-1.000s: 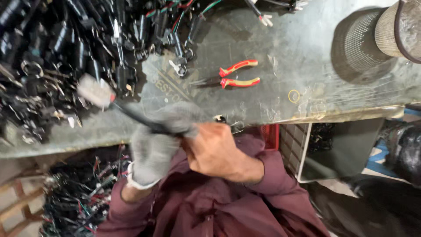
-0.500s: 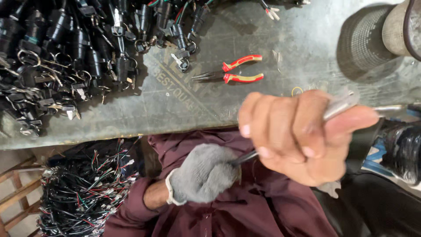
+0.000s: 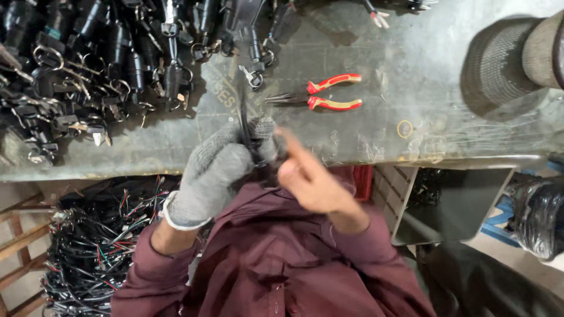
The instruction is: The person uses pliers to strip insulation from the ends of black electrical cables, pulling off cut insulation pieces and gathering the processed wires into bundles on the workbench. They handle one cable at a time, repositioning each wire to strip both ends.
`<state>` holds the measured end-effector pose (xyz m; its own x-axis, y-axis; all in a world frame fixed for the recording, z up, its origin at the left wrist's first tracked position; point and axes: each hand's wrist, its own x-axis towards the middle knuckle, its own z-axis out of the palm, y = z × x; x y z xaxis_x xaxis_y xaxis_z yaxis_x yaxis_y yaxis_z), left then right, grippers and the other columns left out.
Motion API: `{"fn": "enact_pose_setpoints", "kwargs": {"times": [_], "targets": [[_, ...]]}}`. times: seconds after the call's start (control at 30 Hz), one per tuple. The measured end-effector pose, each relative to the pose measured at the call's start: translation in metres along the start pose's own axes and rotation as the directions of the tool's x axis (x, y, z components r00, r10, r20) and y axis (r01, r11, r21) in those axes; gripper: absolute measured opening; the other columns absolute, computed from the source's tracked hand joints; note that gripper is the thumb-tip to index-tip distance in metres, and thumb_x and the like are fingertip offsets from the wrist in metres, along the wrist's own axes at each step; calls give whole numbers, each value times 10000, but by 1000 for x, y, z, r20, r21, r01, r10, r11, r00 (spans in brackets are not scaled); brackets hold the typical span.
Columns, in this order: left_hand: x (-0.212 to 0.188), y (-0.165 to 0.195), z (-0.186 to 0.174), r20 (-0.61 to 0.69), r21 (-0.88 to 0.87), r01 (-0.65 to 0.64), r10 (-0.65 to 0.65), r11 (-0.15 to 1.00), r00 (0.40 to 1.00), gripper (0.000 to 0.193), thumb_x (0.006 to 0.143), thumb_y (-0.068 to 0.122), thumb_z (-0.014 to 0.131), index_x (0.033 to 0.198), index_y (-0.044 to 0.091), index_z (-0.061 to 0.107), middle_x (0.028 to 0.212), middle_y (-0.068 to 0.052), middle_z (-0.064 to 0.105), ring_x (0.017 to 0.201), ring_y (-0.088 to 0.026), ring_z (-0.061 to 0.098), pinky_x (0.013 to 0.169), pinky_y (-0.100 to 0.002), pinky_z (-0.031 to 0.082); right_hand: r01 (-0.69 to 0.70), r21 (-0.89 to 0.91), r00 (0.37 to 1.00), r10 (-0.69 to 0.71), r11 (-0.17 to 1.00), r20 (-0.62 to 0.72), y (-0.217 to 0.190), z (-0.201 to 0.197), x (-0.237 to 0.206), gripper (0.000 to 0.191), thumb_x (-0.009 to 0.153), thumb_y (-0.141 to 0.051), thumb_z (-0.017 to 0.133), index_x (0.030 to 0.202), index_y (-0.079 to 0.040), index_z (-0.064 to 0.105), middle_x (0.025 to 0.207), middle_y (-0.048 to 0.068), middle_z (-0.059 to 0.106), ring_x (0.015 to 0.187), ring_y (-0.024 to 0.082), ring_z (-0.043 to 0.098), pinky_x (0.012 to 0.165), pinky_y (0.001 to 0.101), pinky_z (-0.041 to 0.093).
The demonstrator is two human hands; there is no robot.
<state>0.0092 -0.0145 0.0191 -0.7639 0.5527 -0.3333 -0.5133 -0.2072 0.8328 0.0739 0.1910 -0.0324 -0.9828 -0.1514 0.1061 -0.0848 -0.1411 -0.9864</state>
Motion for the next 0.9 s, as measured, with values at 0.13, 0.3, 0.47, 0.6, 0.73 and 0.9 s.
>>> {"fn": "enact_pose_setpoints", "kwargs": {"times": [0.13,0.3,0.47,0.6,0.73,0.9], "targets": [[2,0,12,-144,240,-139,177,961,974,303,941,120,768,1217,19,694,1064,-53,738,906,-116,656,796,-301,557,-542,159,818,561,825,-126,35,5,-34,445,1062,-318,630,1282,65,572,1067,172,474,901,188,446,835,370,400],[4,-14,7,104,454,-491,503,743,858,285,956,104,810,1209,69,684,1203,-82,681,1227,-179,631,1053,-332,524,104,-253,983,-138,962,-119,16,-3,-8,438,1137,-418,561,1358,-40,540,1421,104,567,1353,195,506,1205,368,371],[-10,-8,-11,83,705,-462,584,539,808,339,876,181,881,1133,65,694,1161,-96,677,1179,-248,602,1038,-352,494,191,-667,951,-304,721,-56,4,4,5,400,1102,-440,479,1256,-95,612,1354,162,559,1361,357,480,1202,449,309],[-19,-10,-9,-26,377,-302,336,875,941,370,864,189,891,1158,81,694,1125,-53,718,979,-206,692,846,-321,565,100,-528,982,-168,843,-82,18,14,-10,452,1127,-437,487,1305,-32,576,1275,128,635,1250,266,604,1075,363,428],[-24,-11,-12,187,632,-507,520,586,834,372,947,230,846,1248,129,651,1166,-44,717,1050,-211,720,913,-316,580,121,-470,970,-204,874,-130,28,21,-27,513,1088,-398,573,1346,43,526,1151,112,550,1004,175,543,910,286,466],[-31,1,-17,279,439,-567,494,697,823,419,1043,323,734,1395,158,576,1201,-44,703,1093,-211,745,957,-298,608,77,-620,953,-241,781,-186,20,38,-42,311,1055,-13,466,1351,59,529,1134,113,573,1005,191,571,918,277,482]]}}
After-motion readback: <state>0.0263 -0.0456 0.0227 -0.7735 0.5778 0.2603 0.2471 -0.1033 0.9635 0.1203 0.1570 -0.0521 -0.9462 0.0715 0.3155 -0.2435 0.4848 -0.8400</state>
